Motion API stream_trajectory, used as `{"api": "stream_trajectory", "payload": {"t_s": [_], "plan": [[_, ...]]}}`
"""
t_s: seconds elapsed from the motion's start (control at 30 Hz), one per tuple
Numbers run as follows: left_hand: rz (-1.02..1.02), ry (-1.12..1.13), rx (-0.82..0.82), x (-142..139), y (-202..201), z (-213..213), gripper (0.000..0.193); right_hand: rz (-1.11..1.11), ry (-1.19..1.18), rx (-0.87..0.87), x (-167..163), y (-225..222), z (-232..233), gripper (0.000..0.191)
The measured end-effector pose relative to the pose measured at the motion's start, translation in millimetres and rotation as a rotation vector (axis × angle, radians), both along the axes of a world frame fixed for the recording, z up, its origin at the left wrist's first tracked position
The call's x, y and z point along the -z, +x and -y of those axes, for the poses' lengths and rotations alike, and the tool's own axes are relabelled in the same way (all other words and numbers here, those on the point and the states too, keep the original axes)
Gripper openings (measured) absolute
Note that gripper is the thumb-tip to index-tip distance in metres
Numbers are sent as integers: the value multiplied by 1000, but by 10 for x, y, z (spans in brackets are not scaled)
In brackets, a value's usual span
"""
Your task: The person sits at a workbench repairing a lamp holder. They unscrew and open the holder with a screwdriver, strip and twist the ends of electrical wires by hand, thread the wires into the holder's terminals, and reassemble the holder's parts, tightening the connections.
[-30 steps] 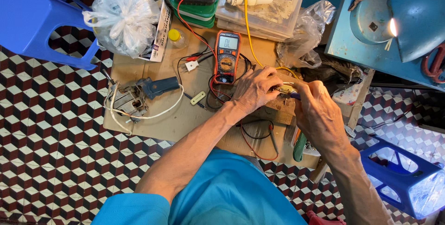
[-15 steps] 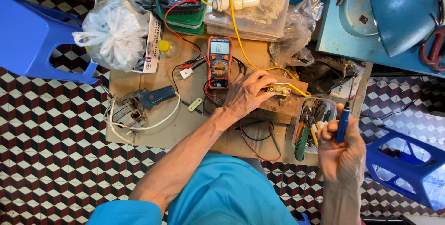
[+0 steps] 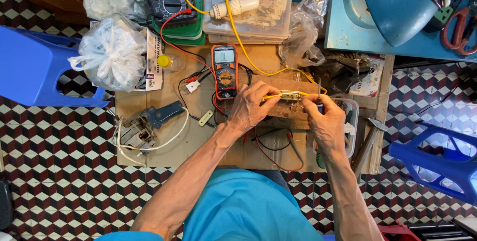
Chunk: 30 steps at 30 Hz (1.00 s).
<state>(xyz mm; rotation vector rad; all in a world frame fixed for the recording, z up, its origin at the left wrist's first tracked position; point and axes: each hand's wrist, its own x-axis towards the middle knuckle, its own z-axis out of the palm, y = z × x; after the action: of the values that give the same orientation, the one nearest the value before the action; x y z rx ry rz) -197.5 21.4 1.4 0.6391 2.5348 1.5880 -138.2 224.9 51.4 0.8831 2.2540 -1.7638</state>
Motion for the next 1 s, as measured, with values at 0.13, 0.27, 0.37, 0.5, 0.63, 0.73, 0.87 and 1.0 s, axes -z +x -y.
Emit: {"api": "stream_trajectory", "payload": {"t_s": [0.13,0.27,0.37,0.5,0.63,0.73,0.87,1.0], "plan": [[-9,-10,-5,21,-22,0,12,14,-15,9,31,-21,134,21],[-25,-8,7,26,-34,17,13,57,-208,165,47,-39,262,24],[1,-14,10,16,-26,26,13,-45,-145,130,46,-4,321,23],[11,4,4,7,-50,9,13,-104,0,105,77,14,361,22],[29,68,10,-21,-78,-8,12,-143,154,24,109,-22,365,18],[45,89,14,-46,-78,9,13,-86,149,23,100,-29,370,18],[76,86,-5,-42,-78,-6,13,-101,210,-25,92,-38,380,18],[59,82,-58,-1,-54,-31,12,-84,239,1,143,-38,444,18]]}}
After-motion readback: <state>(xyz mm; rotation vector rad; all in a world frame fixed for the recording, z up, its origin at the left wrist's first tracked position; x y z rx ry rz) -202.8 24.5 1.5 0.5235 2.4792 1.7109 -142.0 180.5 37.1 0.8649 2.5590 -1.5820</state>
